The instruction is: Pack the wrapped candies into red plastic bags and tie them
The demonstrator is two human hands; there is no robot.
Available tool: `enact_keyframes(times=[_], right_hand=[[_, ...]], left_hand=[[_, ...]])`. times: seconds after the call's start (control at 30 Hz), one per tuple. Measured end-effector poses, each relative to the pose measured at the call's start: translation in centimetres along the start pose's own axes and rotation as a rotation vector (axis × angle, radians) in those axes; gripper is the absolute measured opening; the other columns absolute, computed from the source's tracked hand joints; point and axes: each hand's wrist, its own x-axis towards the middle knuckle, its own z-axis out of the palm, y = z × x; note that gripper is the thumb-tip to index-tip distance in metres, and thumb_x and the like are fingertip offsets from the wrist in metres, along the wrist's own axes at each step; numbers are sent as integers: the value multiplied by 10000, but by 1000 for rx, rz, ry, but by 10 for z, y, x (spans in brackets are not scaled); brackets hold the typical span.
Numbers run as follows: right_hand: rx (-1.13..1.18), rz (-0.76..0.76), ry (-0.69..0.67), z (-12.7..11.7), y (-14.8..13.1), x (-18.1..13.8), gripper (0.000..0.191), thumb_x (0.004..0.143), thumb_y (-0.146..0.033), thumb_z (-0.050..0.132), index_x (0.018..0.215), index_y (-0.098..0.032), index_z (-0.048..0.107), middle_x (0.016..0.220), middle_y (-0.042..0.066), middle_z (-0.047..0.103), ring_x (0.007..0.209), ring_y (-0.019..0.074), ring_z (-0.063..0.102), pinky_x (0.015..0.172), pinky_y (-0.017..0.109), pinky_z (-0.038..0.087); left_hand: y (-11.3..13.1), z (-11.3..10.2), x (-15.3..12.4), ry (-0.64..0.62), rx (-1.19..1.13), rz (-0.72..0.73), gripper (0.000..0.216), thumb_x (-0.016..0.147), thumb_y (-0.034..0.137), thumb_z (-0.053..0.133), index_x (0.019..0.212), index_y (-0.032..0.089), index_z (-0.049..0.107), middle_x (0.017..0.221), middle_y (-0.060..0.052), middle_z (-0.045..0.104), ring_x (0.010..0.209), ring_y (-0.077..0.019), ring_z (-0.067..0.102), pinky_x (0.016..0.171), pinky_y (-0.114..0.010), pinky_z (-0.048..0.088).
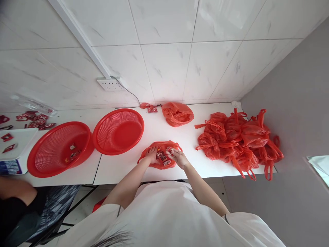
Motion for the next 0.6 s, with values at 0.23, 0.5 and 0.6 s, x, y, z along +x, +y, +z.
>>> enact_keyframes(times=[0.23, 0.5, 0.6], right_hand=[[-605, -107, 127, 10, -8, 3, 386, 816, -435, 656, 1157, -254, 659, 1163, 57, 690, 1103, 254, 640, 1001, 476, 497], [-1200, -609, 284, 1, -30, -40, 261, 926, -346, 463, 992, -241, 693, 1026, 85, 668, 937, 238, 647, 822, 407, 544], [-1271, -750, 445, -7, -38, -49, 229, 918, -369, 492, 943, -224, 667, 1017, 113, 617, 990, 262, 592, 854, 442, 513]], left_hand=[[3, -8, -11, 78, -69, 62, 1236, 536, 461, 816, 1519, 129, 144, 1595, -186, 146, 1469, -364, 84, 1180, -435, 171], [21, 2, -93, 656, -211, 240, 415, 942, 241, 385, 1343, 229, 493, 1351, -84, 532, 1261, -218, 490, 1040, -343, 404], [12, 22, -129, 992, -300, 99, 382, 923, 289, 447, 1284, 201, 535, 1221, -120, 585, 1180, -251, 527, 1037, -387, 398]])
